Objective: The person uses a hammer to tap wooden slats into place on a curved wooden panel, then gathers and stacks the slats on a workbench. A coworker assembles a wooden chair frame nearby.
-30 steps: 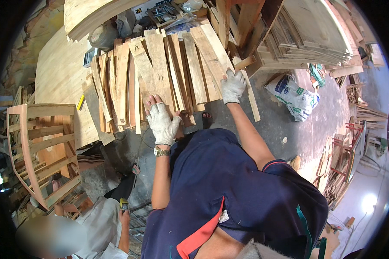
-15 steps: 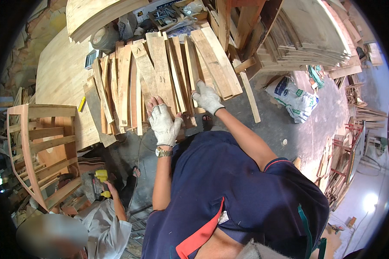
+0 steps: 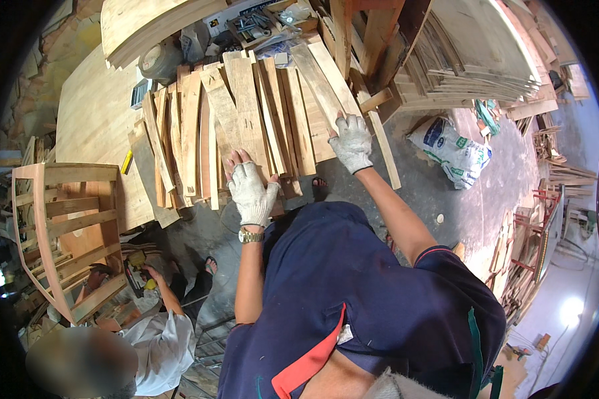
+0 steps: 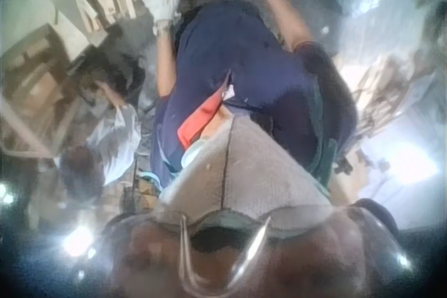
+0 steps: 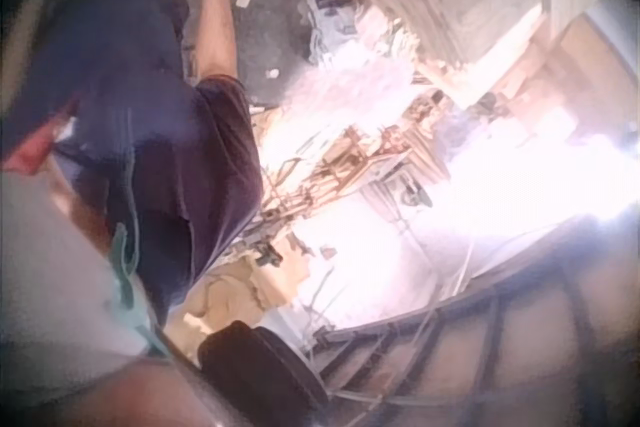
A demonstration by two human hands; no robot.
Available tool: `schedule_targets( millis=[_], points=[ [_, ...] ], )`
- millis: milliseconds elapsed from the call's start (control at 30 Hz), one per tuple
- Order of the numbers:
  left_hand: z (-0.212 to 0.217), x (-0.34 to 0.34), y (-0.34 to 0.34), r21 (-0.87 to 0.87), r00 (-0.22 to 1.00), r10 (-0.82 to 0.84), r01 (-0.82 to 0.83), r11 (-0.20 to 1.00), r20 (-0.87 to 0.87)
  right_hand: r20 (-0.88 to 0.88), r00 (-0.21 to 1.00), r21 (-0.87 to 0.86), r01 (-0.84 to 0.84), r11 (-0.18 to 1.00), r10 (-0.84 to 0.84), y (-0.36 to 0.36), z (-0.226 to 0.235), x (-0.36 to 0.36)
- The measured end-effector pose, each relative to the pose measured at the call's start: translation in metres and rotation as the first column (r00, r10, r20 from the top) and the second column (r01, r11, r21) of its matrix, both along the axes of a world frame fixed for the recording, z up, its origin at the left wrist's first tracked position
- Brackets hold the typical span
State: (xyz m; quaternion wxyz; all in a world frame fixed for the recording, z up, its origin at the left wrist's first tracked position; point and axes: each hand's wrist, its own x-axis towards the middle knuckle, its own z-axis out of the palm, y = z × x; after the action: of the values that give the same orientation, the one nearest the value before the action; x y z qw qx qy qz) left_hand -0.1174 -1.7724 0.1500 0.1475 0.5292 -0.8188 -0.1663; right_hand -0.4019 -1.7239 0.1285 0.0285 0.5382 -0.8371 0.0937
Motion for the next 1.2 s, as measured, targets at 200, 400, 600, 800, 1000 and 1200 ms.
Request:
schedule_targets(
  millis=[200,400,600,800,1000,1200],
  points=[
    [0.002,0.000,0.000,0.020,1.000,0.006,-0.006,1.000,0.008,-0.061,0.997,-0.042,0.035,0.998,-0.038,-0.004,-0.037,-0.010],
    [-0.002,0.003,0.000,-0.016,1.000,-0.015,0.015,1.000,0.003,0.098,0.995,0.022,-0.026,0.999,0.024,-0.004,0.000,0.031],
    [-0.006,0.002,-0.001,0.003,1.000,-0.011,0.012,1.000,-0.020,0.577,0.773,0.371,0.040,0.928,-0.264,-0.005,-0.030,0.057],
    [-0.002,0.002,0.000,0.013,1.000,0.003,-0.003,1.000,-0.008,0.835,0.458,0.249,0.178,0.952,-0.304,-0.001,-0.039,0.065],
    [-0.001,0.000,-0.002,0.020,1.000,0.007,-0.007,1.000,0.000,0.873,-0.472,0.287,0.298,0.910,-0.121,0.001,-0.062,0.043],
    [-0.001,0.002,0.000,0.014,1.000,0.010,-0.010,1.000,-0.008,0.963,-0.206,0.212,0.194,0.958,-0.171,0.022,-0.002,0.045]
  ],
)
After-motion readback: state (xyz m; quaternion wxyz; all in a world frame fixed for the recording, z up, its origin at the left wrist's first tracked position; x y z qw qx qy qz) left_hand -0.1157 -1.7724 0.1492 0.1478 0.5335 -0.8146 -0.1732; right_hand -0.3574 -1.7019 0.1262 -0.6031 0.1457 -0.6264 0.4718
